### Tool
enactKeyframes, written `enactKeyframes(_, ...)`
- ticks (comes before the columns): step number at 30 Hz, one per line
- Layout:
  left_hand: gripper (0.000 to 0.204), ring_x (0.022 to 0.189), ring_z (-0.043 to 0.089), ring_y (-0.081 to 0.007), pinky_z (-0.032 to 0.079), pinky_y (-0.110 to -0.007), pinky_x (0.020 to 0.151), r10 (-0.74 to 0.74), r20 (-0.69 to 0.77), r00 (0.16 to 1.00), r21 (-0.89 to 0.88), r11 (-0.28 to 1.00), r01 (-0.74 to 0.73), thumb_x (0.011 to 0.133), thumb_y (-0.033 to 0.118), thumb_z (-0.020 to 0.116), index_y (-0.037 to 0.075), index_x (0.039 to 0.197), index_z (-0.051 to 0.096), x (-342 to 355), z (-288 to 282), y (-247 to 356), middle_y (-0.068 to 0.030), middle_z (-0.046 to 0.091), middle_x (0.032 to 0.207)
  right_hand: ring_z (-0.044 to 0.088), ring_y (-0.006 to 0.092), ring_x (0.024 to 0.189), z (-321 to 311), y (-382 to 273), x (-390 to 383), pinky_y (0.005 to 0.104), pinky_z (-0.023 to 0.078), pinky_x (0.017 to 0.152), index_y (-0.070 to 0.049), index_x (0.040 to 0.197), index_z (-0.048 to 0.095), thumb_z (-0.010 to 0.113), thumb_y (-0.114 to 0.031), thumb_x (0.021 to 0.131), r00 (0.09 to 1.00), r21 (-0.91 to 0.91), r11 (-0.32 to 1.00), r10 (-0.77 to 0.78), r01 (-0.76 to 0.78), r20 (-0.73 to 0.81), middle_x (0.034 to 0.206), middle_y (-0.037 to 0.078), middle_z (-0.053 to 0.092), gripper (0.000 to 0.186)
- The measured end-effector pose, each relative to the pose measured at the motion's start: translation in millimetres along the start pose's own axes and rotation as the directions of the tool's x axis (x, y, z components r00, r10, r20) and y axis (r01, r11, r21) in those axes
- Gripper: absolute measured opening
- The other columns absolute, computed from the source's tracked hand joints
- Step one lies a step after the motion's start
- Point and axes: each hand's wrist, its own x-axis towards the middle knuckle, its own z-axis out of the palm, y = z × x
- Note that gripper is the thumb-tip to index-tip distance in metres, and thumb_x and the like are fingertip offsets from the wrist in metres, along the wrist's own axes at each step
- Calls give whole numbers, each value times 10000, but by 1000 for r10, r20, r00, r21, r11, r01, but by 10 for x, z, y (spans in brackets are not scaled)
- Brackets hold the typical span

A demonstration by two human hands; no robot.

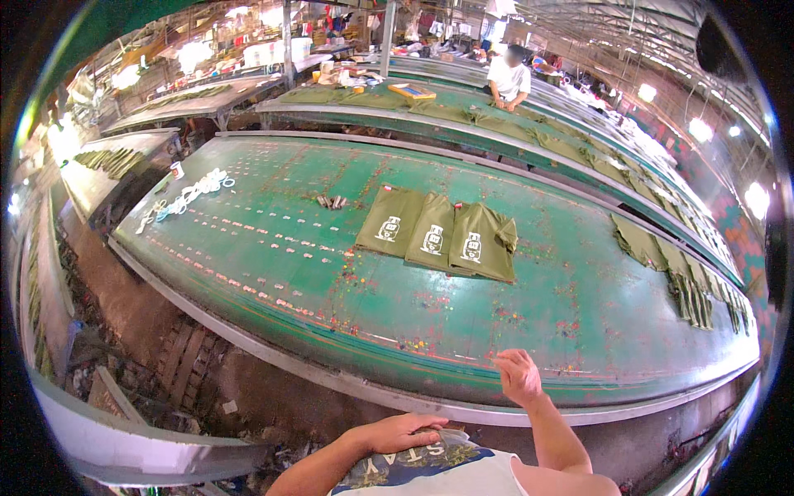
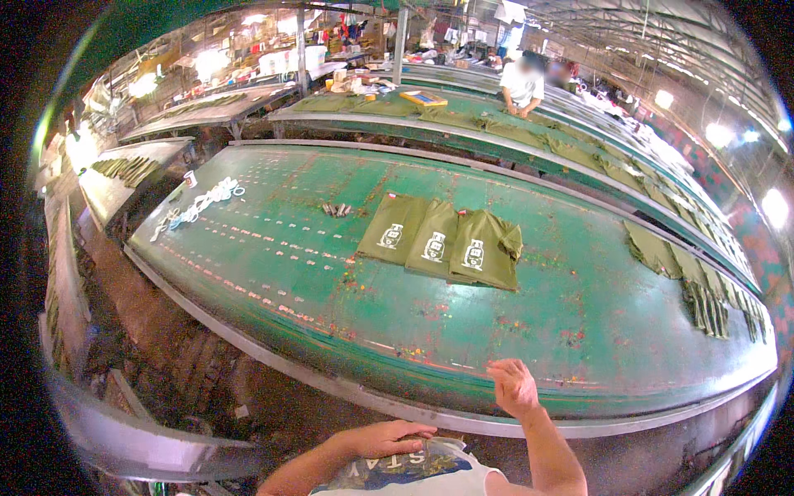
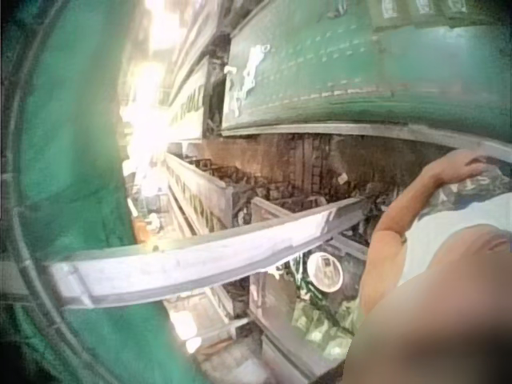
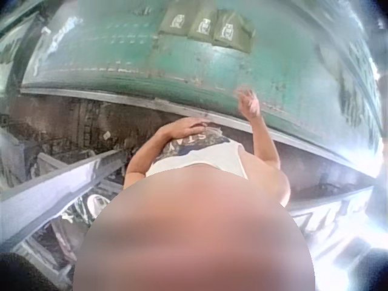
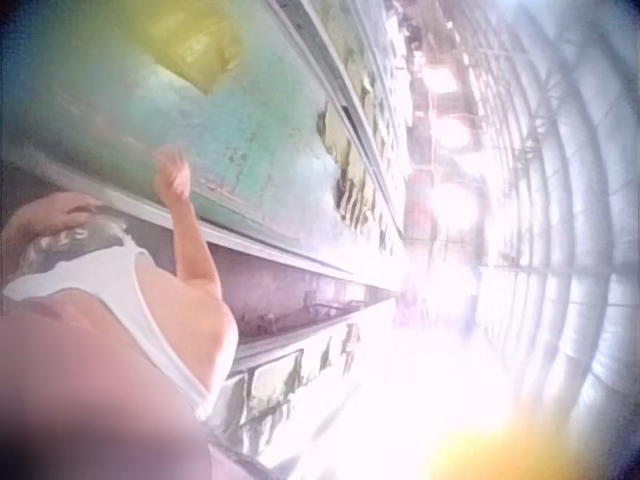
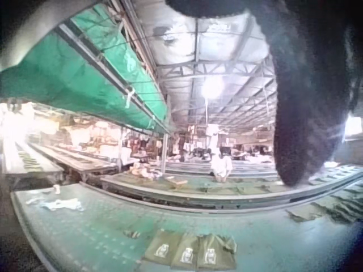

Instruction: The person uses a squeegee to press white ink through a screen-printing frame onto olive green t-shirts laid out on a long green table. They repeatedly align the frame, apply ink, and pull the squeegee across each shirt, then move to the next shirt down the line.

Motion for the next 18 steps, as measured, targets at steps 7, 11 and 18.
enactKeyframes(7, 756, 1554, 529, -315, 405, -449, 1292, -74, 117, 990, -124, 988, 89, 1176, 509, 572, -10, 1706, 422, -160, -433, -142, -232, 558, 1675, 739, 370, 1059, 19, -129, 117, 490, 614, 951, -93, 1044, 790, 737, 4, 899, 992, -46, 993, 111, -109, 53, 1136, 93, 794, 183)
enactKeyframes(11, 787, 1532, 541, -314, 406, -434, 1281, -90, 107, 990, -113, 988, 102, 1168, 551, 567, 11, 1719, 413, -240, -570, -190, -227, 567, 1659, 742, 374, 1058, 161, -67, 297, 494, 617, 948, -93, 1044, 787, 736, 18, 891, 991, -43, 991, 125, -127, -40, 1130, 110, 793, 196)
enactKeyframes(18, 736, 1538, 542, -341, 418, -447, 1280, -152, 100, 983, 26, 988, 150, 1168, 563, 547, 78, 1714, 455, -30, -866, -162, -221, 552, 1681, 750, 369, 1044, 480, 256, 589, 488, 626, 919, -78, 1048, 785, 769, 28, 874, 998, -10, 999, 40, -41, -53, 1079, 125, 797, 205)
